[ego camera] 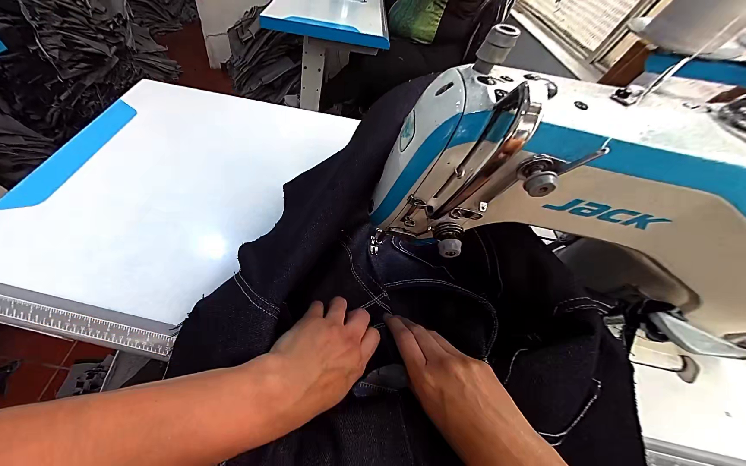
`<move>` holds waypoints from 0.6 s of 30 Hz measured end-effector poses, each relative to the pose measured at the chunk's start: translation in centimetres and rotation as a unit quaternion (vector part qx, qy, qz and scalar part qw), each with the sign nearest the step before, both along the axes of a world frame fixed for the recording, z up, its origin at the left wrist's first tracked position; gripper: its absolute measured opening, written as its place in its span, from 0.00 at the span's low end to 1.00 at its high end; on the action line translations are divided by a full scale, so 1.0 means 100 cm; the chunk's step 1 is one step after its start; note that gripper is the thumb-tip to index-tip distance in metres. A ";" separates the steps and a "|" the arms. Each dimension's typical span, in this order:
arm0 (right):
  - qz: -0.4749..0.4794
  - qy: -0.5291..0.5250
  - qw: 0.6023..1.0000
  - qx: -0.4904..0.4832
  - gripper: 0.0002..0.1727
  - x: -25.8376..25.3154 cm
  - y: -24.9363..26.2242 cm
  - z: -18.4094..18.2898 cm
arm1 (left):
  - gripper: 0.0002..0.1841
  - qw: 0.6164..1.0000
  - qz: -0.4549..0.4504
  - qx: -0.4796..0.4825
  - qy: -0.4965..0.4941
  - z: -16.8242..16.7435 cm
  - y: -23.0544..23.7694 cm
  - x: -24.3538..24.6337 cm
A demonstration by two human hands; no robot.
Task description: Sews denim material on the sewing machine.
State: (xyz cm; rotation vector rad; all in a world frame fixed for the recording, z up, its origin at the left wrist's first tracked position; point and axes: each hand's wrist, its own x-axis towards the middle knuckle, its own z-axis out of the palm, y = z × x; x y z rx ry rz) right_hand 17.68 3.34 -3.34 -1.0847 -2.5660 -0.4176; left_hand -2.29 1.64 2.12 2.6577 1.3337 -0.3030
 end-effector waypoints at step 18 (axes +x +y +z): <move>0.081 0.042 0.995 -0.048 0.20 0.002 0.020 0.016 | 0.14 0.940 -0.088 0.309 -0.113 -0.032 0.038 -0.012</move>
